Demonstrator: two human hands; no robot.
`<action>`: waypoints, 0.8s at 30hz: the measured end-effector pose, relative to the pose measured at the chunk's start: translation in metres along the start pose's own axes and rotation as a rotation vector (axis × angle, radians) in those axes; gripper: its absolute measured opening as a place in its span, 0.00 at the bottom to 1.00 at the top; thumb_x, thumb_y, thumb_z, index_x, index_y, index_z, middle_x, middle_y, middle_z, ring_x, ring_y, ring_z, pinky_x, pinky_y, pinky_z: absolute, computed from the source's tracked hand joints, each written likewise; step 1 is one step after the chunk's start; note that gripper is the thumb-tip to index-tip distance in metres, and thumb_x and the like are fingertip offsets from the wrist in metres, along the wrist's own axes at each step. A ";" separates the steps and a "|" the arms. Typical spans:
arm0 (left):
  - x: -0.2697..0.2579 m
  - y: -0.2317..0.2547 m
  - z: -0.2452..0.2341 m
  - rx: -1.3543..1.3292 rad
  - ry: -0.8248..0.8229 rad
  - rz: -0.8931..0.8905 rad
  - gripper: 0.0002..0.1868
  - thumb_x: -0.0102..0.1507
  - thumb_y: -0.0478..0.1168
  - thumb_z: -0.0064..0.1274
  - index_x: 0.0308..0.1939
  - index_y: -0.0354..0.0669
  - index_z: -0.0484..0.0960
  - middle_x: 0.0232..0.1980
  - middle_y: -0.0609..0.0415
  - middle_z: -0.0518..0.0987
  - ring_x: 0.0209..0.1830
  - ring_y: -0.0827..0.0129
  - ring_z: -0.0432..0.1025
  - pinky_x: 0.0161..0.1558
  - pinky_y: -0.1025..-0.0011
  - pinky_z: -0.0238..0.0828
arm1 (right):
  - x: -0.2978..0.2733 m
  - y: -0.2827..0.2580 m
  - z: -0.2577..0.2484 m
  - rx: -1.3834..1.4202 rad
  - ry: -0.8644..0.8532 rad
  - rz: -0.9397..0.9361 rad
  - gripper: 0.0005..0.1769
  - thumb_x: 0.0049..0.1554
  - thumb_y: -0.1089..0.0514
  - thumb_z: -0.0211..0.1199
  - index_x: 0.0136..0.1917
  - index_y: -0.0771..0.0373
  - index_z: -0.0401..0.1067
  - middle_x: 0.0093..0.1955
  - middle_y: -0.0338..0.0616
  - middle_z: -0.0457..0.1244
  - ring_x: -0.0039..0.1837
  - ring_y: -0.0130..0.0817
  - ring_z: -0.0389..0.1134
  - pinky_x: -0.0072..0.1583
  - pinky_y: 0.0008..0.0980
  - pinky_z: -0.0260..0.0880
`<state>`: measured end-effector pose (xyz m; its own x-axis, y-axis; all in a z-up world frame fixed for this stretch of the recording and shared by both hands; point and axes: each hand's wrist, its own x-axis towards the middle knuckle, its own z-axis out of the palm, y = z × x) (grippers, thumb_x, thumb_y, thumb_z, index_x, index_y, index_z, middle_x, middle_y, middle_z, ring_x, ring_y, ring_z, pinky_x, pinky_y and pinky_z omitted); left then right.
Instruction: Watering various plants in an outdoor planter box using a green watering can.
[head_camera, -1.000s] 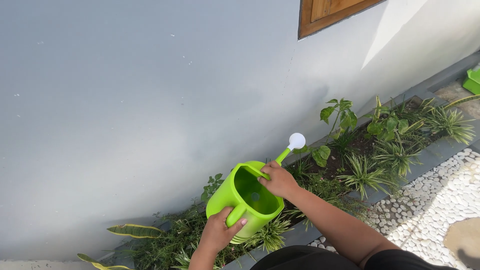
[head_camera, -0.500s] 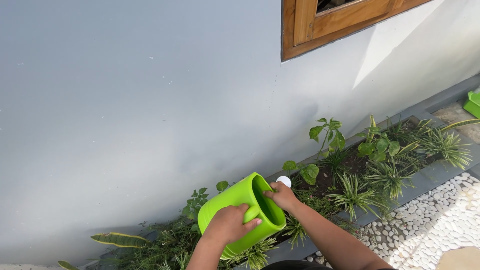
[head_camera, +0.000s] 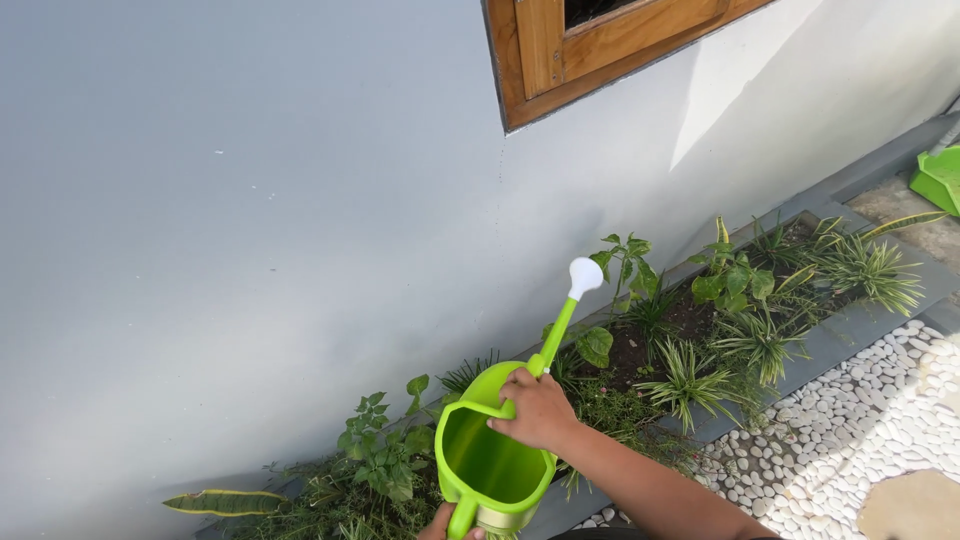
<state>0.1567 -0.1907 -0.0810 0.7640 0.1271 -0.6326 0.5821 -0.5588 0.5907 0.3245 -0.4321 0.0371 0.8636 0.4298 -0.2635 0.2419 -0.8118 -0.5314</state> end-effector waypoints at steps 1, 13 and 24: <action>0.022 -0.012 0.024 0.007 -0.004 0.000 0.37 0.50 0.70 0.63 0.63 0.80 0.75 0.49 0.71 0.90 0.49 0.76 0.85 0.54 0.80 0.78 | -0.001 0.002 0.000 0.005 0.001 0.005 0.27 0.55 0.30 0.64 0.57 0.47 0.73 0.69 0.31 0.56 0.63 0.50 0.59 0.68 0.45 0.58; -0.048 0.155 0.008 0.194 0.069 0.424 0.33 0.63 0.66 0.51 0.67 0.57 0.69 0.42 0.56 0.84 0.38 0.65 0.79 0.37 0.73 0.69 | 0.015 0.093 -0.069 0.127 0.258 -0.143 0.23 0.53 0.32 0.66 0.53 0.48 0.74 0.69 0.33 0.57 0.65 0.45 0.60 0.67 0.45 0.59; -0.059 0.243 0.004 0.718 0.146 0.662 0.27 0.69 0.66 0.48 0.48 0.47 0.70 0.29 0.51 0.76 0.25 0.52 0.69 0.25 0.55 0.60 | 0.016 0.152 -0.051 0.689 0.419 -0.040 0.24 0.54 0.41 0.69 0.55 0.60 0.77 0.60 0.38 0.63 0.64 0.35 0.66 0.64 0.35 0.61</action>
<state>0.2521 -0.3375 0.0976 0.9296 -0.3177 -0.1869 -0.2456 -0.9120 0.3286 0.3981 -0.5688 -0.0068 0.9872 0.1586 0.0173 0.0671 -0.3142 -0.9470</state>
